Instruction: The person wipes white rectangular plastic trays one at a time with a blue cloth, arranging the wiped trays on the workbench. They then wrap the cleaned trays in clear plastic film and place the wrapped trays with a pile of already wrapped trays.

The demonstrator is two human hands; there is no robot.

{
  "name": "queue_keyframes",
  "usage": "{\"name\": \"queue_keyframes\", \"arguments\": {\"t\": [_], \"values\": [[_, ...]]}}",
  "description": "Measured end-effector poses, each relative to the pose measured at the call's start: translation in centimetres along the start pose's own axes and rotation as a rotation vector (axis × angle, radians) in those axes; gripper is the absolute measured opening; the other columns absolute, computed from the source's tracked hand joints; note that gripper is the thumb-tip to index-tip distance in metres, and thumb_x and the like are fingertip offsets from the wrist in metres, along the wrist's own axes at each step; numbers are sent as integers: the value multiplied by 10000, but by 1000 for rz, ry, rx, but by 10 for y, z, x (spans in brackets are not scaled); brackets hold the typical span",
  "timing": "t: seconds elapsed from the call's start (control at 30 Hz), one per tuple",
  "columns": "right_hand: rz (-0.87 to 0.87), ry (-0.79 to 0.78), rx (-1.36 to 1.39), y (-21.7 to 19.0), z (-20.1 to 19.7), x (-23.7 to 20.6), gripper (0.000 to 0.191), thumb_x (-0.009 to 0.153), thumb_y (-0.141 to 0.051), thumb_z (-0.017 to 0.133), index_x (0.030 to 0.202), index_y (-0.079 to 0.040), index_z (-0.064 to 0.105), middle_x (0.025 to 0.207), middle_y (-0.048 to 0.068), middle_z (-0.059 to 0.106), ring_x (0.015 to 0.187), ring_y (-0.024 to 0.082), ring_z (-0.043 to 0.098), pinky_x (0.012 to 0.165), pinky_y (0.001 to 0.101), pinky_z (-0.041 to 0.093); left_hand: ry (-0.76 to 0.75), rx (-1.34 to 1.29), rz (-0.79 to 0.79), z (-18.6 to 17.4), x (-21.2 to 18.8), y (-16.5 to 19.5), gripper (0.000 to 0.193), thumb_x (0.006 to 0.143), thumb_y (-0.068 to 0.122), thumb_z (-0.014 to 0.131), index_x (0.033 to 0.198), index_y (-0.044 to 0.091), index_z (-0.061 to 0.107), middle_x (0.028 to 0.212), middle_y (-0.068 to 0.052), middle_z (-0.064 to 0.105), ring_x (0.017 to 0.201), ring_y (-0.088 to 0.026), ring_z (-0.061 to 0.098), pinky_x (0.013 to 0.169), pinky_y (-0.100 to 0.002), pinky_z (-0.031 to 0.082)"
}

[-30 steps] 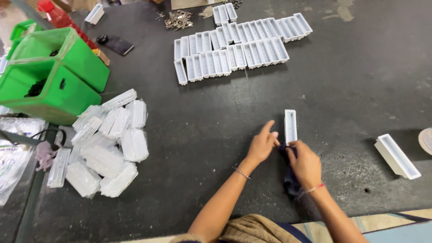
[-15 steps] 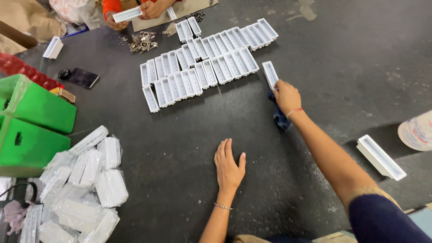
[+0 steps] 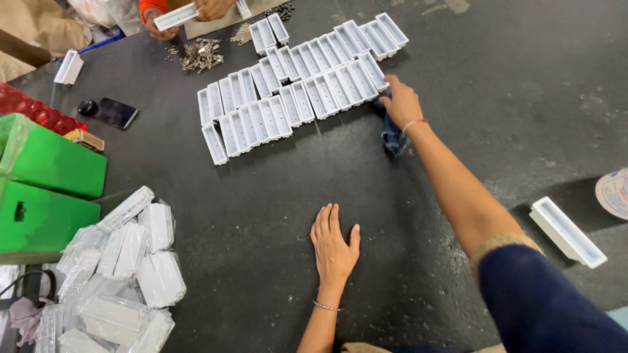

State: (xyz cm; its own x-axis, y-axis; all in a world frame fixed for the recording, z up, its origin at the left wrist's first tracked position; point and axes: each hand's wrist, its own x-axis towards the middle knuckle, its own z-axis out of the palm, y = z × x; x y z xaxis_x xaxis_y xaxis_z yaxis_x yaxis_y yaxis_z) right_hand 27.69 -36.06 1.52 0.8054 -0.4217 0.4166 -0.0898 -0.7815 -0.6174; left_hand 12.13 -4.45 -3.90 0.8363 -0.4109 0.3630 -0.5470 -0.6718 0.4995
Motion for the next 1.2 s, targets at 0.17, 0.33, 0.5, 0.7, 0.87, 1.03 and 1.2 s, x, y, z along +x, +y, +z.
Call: {"name": "queue_keyframes", "arguments": {"t": [0.17, 0.33, 0.5, 0.7, 0.87, 1.03, 1.2], "values": [[-32, 9, 227, -8, -37, -99, 230, 919, -176, 750, 1101, -46, 696, 1072, 152, 739, 1001, 310, 720, 896, 379, 545, -9, 22, 12, 1, -4, -3, 628, 925, 341, 680, 1411, -15, 503, 1477, -208, 502, 1408, -376, 428, 1156, -514, 317], [336, -227, 305, -24, -98, -245, 218, 907, -248, 730, 1056, -93, 762, 1021, 92, 787, 966, 216, 740, 901, 338, 545, -8, 49, 33, 5, -11, -10, 601, 938, 354, 666, 1402, 2, 519, 1475, -202, 501, 1413, -378, 415, 1141, -529, 315], [434, -17, 102, -13, -170, -353, 261, 887, -266, 750, 1083, -94, 754, 1056, 116, 774, 980, 257, 737, 886, 359, 545, -8, 52, 75, 9, -20, -16, 564, 972, 356, 665, 1399, 10, 536, 1489, -174, 503, 1422, -368, 421, 1159, -521, 321], [514, 287, -384, 49, -236, -394, 351, 913, -269, 778, 1201, -80, 711, 938, 207, 730, 862, 418, 700, 795, 490, 542, 4, -6, 90, 9, -23, -21, 562, 950, 327, 692, 1401, 28, 541, 1466, -159, 514, 1392, -364, 451, 1150, -515, 326], [575, 276, -466, 65, -237, -386, 207, 932, -239, 751, 1086, -101, 762, 901, 215, 732, 847, 424, 698, 776, 509, 548, 40, -213, 79, 2, -29, -23, 541, 909, 197, 731, 1388, 35, 539, 1437, -172, 525, 1363, -373, 477, 1138, -497, 354], [465, 108, -364, 16, -188, -379, 217, 911, -300, 765, 959, -88, 761, 869, 220, 724, 804, 430, 698, 746, 513, 554, 119, -394, 88, -11, -54, -25, 493, 914, 59, 711, 1374, 21, 538, 1402, -192, 516, 1328, -373, 500, 1127, -466, 402], [280, -75, -105, -87, -110, -380, 223, 883, -291, 735, 925, -72, 734, 873, 206, 739, 799, 414, 718, 725, 481, 574, -2, -643, -223, -24, -94, -16, 421, 956, 165, 702, 1339, 40, 580, 1082, -116, 620, 817, -174, 635, 708, -307, 559]]}}
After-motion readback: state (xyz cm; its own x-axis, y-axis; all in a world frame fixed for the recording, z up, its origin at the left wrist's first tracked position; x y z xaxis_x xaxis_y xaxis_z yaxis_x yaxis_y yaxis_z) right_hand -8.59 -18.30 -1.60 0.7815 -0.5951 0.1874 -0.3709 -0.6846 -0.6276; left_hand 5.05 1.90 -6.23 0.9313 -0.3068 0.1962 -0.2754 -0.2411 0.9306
